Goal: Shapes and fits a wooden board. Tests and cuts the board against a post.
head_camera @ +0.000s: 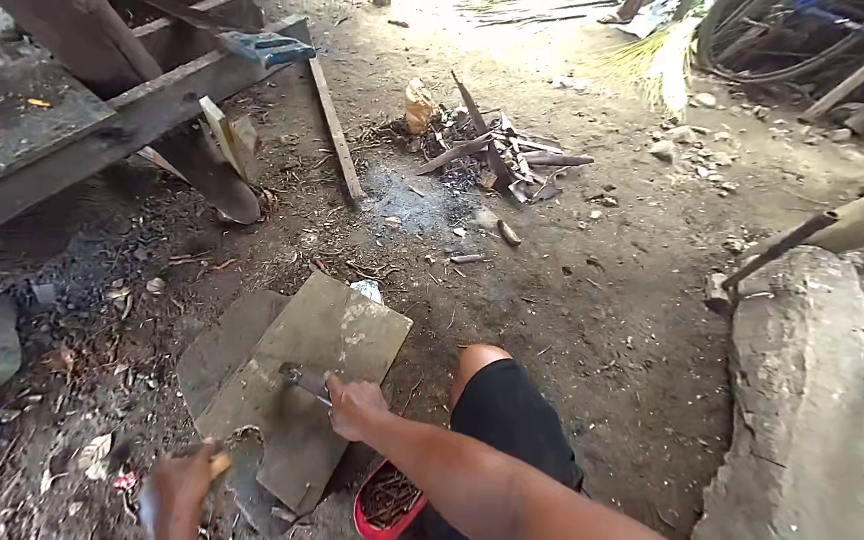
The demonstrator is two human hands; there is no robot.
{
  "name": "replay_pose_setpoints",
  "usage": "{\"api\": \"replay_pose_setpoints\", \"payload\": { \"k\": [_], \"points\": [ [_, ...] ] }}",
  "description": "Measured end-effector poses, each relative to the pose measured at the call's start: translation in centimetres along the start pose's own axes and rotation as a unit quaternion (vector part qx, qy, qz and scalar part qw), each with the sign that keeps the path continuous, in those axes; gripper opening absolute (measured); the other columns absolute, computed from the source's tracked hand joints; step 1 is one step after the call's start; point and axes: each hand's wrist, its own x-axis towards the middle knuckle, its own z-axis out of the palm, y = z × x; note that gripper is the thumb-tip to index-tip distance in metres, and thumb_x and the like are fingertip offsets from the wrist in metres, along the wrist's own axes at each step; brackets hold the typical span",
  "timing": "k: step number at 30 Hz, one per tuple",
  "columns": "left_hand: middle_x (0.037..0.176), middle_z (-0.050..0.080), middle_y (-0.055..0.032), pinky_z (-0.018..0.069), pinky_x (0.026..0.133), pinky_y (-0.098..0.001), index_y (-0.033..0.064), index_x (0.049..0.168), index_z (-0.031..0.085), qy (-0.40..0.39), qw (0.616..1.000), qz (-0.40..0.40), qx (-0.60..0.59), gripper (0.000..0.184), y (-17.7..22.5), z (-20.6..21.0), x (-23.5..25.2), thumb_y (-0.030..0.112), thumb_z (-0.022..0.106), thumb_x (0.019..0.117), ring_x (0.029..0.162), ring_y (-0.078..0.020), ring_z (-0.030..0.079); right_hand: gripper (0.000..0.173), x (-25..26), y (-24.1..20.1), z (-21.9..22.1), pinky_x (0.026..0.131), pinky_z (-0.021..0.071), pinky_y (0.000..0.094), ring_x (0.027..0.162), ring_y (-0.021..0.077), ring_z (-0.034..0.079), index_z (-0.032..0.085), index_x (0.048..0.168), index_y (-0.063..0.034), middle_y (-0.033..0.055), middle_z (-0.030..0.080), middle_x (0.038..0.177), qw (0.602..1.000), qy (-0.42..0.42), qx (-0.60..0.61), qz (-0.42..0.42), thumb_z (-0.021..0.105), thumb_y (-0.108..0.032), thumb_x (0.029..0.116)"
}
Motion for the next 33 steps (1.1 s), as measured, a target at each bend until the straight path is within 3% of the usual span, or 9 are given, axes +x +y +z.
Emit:
{"api": "replay_pose_setpoints", "payload": {
  "k": [5, 10, 12, 14, 16, 18, 24, 28, 33],
  "points": [
    [0.122, 0.064, -0.0339, 0.0446, 0.100, -0.0719, -0.0043, 0.127, 0.064, -0.055, 0.984, 0.140, 0.095, 0.050, 11.9, -6.6, -1.0, 0.037, 0.070, 0.0982, 0.117, -0.0511, 0.061, 0.052, 0.0, 0.0, 0.2, 0.081, 0.0556, 0.0626, 0.101, 0.0387, 0.071, 0.047, 0.146, -0.0189, 0.0159, 0.073, 0.108, 1.000, 0.008, -0.001, -0.006, 0.059, -0.028, 0.0956],
    [0.120, 0.068, -0.0200, 0.0574, 0.086, -0.0514, 0.0044, 0.146, 0.053, 0.008, 0.940, 0.313, -0.137, 0.055, 30.7, -6.3, -4.0, 0.041, 0.056, 0.1046, 0.095, -0.0291, 0.069, 0.057, -0.5, -0.2, -0.3, 0.083, 0.0546, 0.0636, 0.103, 0.0393, 0.070, 0.046, 0.151, -0.0218, 0.0168, 0.072, 0.111, 1.000, 0.028, -0.004, 0.003, 0.059, -0.033, 0.0964],
    [0.130, 0.068, -0.0136, 0.0532, 0.104, -0.0430, 0.0071, 0.146, 0.055, 0.033, 0.913, 0.381, -0.140, 0.051, 34.1, -8.4, -5.6, 0.037, 0.054, 0.1054, 0.117, -0.0211, 0.067, 0.060, -0.6, -0.4, -0.5, 0.085, 0.0542, 0.0641, 0.105, 0.0403, 0.070, 0.043, 0.153, -0.0237, 0.0173, 0.072, 0.114, 0.999, 0.020, -0.020, 0.017, 0.058, -0.036, 0.0967],
    [0.122, 0.071, -0.0053, 0.0564, 0.096, -0.0348, 0.0114, 0.137, 0.063, 0.039, 0.897, 0.418, -0.141, 0.042, 33.1, -10.8, -5.8, 0.037, 0.056, 0.1042, 0.108, -0.0129, 0.069, 0.059, -0.2, -0.7, -0.2, 0.085, 0.0537, 0.0647, 0.106, 0.0401, 0.070, 0.045, 0.152, -0.0249, 0.0167, 0.072, 0.115, 0.999, 0.012, -0.033, 0.026, 0.059, -0.038, 0.0964],
    [0.096, 0.073, -0.0011, 0.0565, 0.061, -0.0287, 0.0104, 0.127, 0.066, 0.015, 0.872, 0.426, -0.239, 0.034, 28.4, -12.8, -5.2, 0.036, 0.056, 0.1061, 0.070, -0.0104, 0.066, 0.057, 0.1, -0.7, 0.0, 0.086, 0.0534, 0.0649, 0.107, 0.0400, 0.070, 0.047, 0.149, -0.0228, 0.0168, 0.072, 0.116, 0.998, 0.006, -0.047, 0.033, 0.059, -0.041, 0.0967],
    [0.073, 0.060, 0.0013, 0.0495, 0.050, -0.0284, 0.0076, 0.121, 0.063, -0.020, 0.832, 0.394, -0.390, 0.030, 21.6, -13.3, -3.9, 0.032, 0.050, 0.1090, 0.053, -0.0113, 0.053, 0.056, 0.2, -0.7, 0.1, 0.086, 0.0534, 0.0640, 0.108, 0.0394, 0.070, 0.048, 0.148, -0.0218, 0.0165, 0.072, 0.117, 0.998, 0.008, -0.060, 0.034, 0.059, -0.042, 0.0966],
    [0.069, 0.056, 0.0102, 0.0455, 0.049, -0.0219, 0.0184, 0.094, 0.062, -0.005, 0.826, 0.287, -0.484, 0.025, 6.8, -5.1, -2.5, 0.039, 0.053, 0.1061, 0.052, -0.0027, 0.048, 0.055, 0.3, -0.6, 0.5, 0.085, 0.0538, 0.0616, 0.107, 0.0389, 0.070, 0.047, 0.147, -0.0198, 0.0169, 0.072, 0.113, 0.995, 0.024, -0.090, 0.028, 0.059, -0.043, 0.0977],
    [0.067, 0.056, 0.0058, 0.0493, 0.052, -0.0254, 0.0060, 0.108, 0.067, -0.076, 0.846, 0.288, -0.442, 0.028, 4.3, -0.7, -1.7, 0.030, 0.052, 0.1055, 0.054, -0.0059, 0.052, 0.057, 0.6, -0.9, 0.5, 0.086, 0.0530, 0.0626, 0.107, 0.0388, 0.069, 0.047, 0.148, -0.0200, 0.0169, 0.072, 0.114, 0.995, 0.023, -0.093, 0.035, 0.061, -0.043, 0.0975],
    [0.090, 0.062, -0.0027, 0.0534, 0.064, -0.0286, 0.0044, 0.136, 0.059, -0.132, 0.830, 0.301, -0.450, 0.040, 3.9, 0.4, 0.1, 0.012, 0.052, 0.0966, 0.067, -0.0106, 0.058, 0.061, 0.8, -1.0, 0.9, 0.087, 0.0530, 0.0628, 0.106, 0.0387, 0.069, 0.045, 0.152, -0.0227, 0.0166, 0.072, 0.113, 0.993, 0.034, -0.100, 0.045, 0.062, -0.044, 0.0971]
  ]
}}
